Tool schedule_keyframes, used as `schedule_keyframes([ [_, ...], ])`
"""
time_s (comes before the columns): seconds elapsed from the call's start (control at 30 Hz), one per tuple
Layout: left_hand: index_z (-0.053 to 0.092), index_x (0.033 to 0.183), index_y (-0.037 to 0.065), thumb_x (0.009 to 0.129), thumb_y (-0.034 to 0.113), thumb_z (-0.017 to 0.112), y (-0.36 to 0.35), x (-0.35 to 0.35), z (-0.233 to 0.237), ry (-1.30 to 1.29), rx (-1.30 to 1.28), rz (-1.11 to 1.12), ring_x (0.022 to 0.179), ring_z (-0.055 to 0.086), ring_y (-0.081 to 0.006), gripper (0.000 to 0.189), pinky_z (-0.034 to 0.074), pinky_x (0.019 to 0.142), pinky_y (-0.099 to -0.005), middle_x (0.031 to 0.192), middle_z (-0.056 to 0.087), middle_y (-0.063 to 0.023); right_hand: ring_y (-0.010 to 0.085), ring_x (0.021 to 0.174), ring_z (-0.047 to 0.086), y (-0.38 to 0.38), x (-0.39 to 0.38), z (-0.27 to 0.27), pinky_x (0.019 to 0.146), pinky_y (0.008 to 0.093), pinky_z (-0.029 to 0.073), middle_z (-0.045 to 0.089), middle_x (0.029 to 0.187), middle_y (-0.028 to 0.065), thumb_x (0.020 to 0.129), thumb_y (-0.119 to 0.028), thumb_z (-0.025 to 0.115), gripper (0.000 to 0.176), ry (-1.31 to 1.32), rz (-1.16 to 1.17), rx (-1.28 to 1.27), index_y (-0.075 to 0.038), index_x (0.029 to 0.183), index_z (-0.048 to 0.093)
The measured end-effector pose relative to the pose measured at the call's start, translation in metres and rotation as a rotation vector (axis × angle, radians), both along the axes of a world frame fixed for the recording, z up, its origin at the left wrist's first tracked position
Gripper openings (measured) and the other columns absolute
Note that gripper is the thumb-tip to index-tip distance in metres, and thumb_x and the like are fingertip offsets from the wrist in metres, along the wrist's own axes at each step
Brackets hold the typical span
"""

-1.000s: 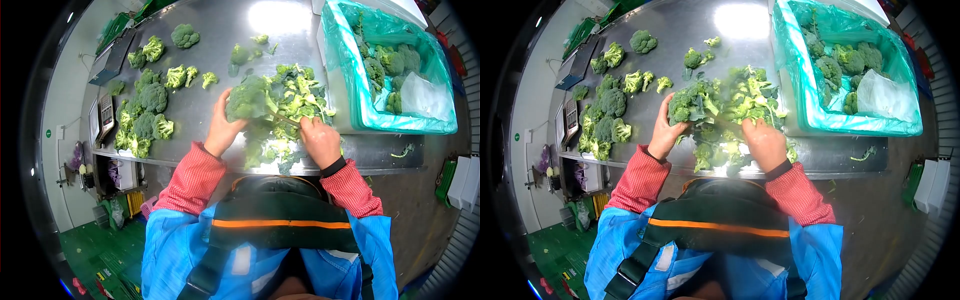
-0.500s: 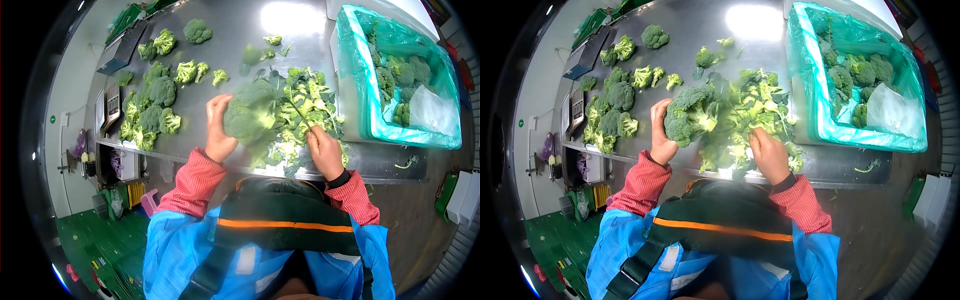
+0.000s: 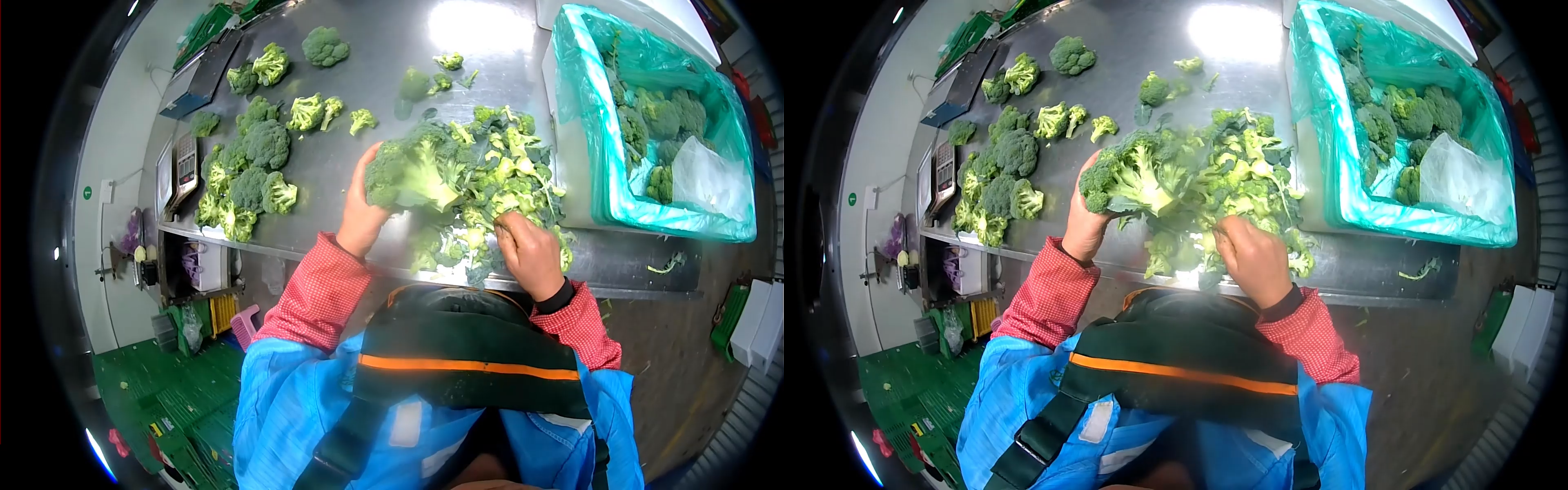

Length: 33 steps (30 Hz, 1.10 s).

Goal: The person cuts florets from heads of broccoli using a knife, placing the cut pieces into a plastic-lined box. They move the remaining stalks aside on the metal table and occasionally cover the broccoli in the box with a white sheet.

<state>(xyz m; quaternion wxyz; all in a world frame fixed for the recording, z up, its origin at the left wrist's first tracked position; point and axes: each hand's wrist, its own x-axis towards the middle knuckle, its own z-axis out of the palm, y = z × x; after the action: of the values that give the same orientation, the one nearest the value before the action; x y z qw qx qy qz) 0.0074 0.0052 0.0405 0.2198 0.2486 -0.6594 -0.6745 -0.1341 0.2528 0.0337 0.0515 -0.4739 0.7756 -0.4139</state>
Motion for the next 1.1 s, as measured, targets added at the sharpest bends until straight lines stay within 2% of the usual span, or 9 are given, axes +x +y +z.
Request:
schedule_keyframes([
  [0.1, 0.034, 0.148, 0.005, 0.071, 0.010, 0.084, 0.003, 0.002, 0.005, -0.019, -0.338, -0.019, 0.125, 0.053, -0.0237, 0.092, 0.046, 0.104, -0.0389, 0.138, 0.051, -0.0119, 0.0304, 0.064, 0.065, 0.001, 0.000, -0.001, 0.055, 0.0377, 0.049, 0.064, 0.076, 0.0139, 0.092, -0.009, 0.063, 0.005, 0.032, -0.005, -0.048, -0.004, 0.093, 0.062],
  [0.17, 0.035, 0.147, 0.006, 0.067, 0.012, 0.086, 0.007, 0.001, 0.018, -0.053, -0.931, -0.033, 0.127, 0.050, -0.0280, 0.095, 0.044, 0.105, -0.0417, 0.139, 0.048, -0.0152, 0.0272, 0.059, 0.062, 0.003, 0.002, -0.007, 0.053, 0.0355, 0.047, 0.064, 0.075, 0.0108, 0.093, -0.015, 0.063, 0.010, -0.194, -0.057, -0.019, -0.005, 0.096, 0.063],
  [0.3, 0.031, 0.148, 0.010, 0.063, 0.014, 0.090, 0.009, 0.001, 0.009, 0.253, -1.245, -0.083, 0.126, 0.048, -0.0402, 0.103, 0.043, 0.104, -0.0510, 0.138, 0.043, -0.0199, 0.0114, 0.047, 0.048, 0.003, 0.000, -0.019, 0.044, 0.0260, 0.038, 0.057, 0.068, 0.0024, 0.102, -0.028, 0.056, 0.025, -0.982, -0.085, -0.157, -0.004, 0.106, 0.062],
  [0.4, 0.030, 0.148, 0.011, 0.062, 0.013, 0.091, 0.014, -0.002, -0.001, 0.352, -1.318, -0.084, 0.125, 0.049, -0.0409, 0.105, 0.045, 0.104, -0.0534, 0.137, 0.042, -0.0196, 0.0025, 0.045, 0.038, 0.000, 0.002, 0.003, 0.040, 0.0207, 0.030, 0.051, 0.067, -0.0018, 0.105, -0.036, 0.049, 0.035, -1.317, -0.026, -0.269, -0.003, 0.114, 0.058],
  [0.53, 0.042, 0.137, 0.010, 0.059, 0.000, 0.081, 0.028, -0.008, -0.010, 0.472, -1.268, -0.055, 0.125, 0.049, -0.0473, 0.088, 0.044, 0.102, -0.0583, 0.135, 0.046, -0.0204, 0.0065, 0.044, 0.041, -0.012, 0.001, 0.009, 0.039, 0.0215, 0.035, 0.055, 0.068, 0.0038, 0.103, -0.052, 0.046, 0.052, -1.299, 0.042, -0.317, -0.001, 0.113, 0.053],
  [0.67, 0.046, 0.129, 0.011, 0.068, -0.002, 0.074, 0.037, -0.003, -0.014, 0.446, -1.328, -0.091, 0.124, 0.050, -0.0481, 0.068, 0.044, 0.102, -0.0588, 0.133, 0.046, -0.0204, 0.0092, 0.044, 0.046, -0.023, -0.004, 0.025, 0.040, 0.0237, 0.037, 0.056, 0.065, 0.0076, 0.099, -0.040, 0.059, 0.036, -1.186, 0.014, -0.118, -0.004, 0.101, 0.050],
  [0.8, 0.041, 0.142, 0.013, 0.067, -0.004, 0.072, 0.046, -0.009, -0.013, 0.511, -1.211, 0.027, 0.128, 0.047, -0.0455, 0.082, 0.044, 0.104, -0.0532, 0.138, 0.040, -0.0184, 0.0108, 0.044, 0.045, -0.022, -0.006, 0.017, 0.043, 0.0270, 0.040, 0.048, 0.057, 0.0026, 0.094, -0.028, 0.064, 0.023, -1.614, -0.045, -0.358, -0.012, 0.091, 0.048],
  [0.9, 0.033, 0.150, 0.012, 0.069, -0.003, 0.074, 0.048, 0.006, 0.004, 0.092, -0.917, 0.088, 0.130, 0.047, -0.0376, 0.092, 0.044, 0.105, -0.0466, 0.140, 0.038, -0.0170, 0.0108, 0.047, 0.043, -0.016, -0.006, 0.001, 0.045, 0.0285, 0.041, 0.045, 0.067, -0.0011, 0.091, -0.031, 0.067, 0.026, -1.724, -0.142, -0.417, -0.016, 0.093, 0.046],
  [1.1, 0.025, 0.155, 0.012, 0.082, 0.014, 0.077, 0.030, 0.020, 0.004, -0.023, 0.054, -0.093, 0.127, 0.048, -0.0223, 0.090, 0.045, 0.105, -0.0407, 0.139, 0.042, -0.0103, 0.0111, 0.045, 0.046, -0.018, -0.007, 0.009, 0.042, 0.0270, 0.041, 0.045, 0.065, 0.0004, 0.091, -0.025, 0.066, 0.023, -1.615, -0.219, -0.429, -0.013, 0.093, 0.046],
])
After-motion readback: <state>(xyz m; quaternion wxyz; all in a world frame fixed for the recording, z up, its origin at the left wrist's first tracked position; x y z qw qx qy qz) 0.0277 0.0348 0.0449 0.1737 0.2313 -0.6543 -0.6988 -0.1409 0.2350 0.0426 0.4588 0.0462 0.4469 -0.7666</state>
